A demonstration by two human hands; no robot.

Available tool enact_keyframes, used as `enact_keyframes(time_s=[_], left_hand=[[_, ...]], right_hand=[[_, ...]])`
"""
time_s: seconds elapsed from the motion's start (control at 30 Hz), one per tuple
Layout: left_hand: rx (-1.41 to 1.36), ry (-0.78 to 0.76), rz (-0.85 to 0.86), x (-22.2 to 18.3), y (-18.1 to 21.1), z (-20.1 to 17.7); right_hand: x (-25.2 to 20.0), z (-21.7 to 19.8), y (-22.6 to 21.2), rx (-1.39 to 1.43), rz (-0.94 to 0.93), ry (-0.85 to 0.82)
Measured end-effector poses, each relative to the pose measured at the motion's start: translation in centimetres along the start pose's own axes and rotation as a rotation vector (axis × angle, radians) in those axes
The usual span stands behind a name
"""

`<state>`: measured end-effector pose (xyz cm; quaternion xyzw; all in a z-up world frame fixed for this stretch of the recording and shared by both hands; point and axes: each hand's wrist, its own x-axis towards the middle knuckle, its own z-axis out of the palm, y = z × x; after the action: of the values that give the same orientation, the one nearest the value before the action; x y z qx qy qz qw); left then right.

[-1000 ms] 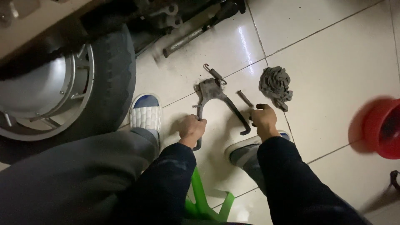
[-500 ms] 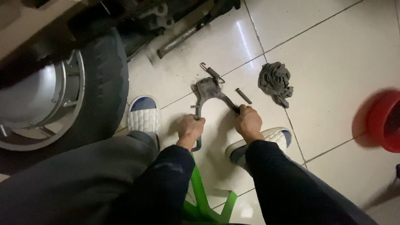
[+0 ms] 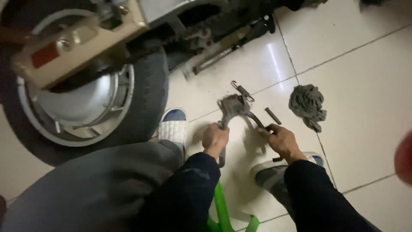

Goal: Removing a kickstand assembly and its tension spring from a scooter frame using hand tools.

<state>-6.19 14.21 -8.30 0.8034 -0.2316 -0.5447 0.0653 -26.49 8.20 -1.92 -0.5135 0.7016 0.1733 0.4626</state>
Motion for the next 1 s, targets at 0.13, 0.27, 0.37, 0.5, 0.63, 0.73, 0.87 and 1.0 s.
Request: enact_keyframes(time_s=[0.13,0.27,0.37,0.5,0.63,0.73,0.87,1.0], left_hand=[[-0.659,0.176,0.099,-3.7,7.0,-4.3],[-1.129,0.134,0.135,-1.4,12.1,-8.2],[-1.458,0.057,0.216,1.4,13.4,-9.6],[-1.58,-0.155,0.225,3.4,14.7,-10.8],[-1.572,-0.183,0.178,7.4,15.3,-10.6],[-1.557,-0.104,0.115,9.3,15.2,-10.0],[-1.47,-0.028,0.081,9.1,15.1,-10.4],[-1.472,0.016,0.085,9.0,14.7,-10.1]], right_hand=[[-2.2,-1.1,-1.4,0.133,0.023,0.007],[-3.0,-0.4,-2.5,0.245,0.019,-0.008],[-4.0,0.3,-4.0,0.209,-0.037,-0.001],[-4.9,0.9,-5.4,0.351,-0.008,0.059],[-5.2,0.9,-6.7,0.337,0.003,0.037],[-5.7,0.1,-7.8,0.26,0.009,-0.007],[-4.9,0.7,-7.7,0.3,-0.017,0.01],[-5.6,0.4,-8.4,0.288,0.0,0.006]])
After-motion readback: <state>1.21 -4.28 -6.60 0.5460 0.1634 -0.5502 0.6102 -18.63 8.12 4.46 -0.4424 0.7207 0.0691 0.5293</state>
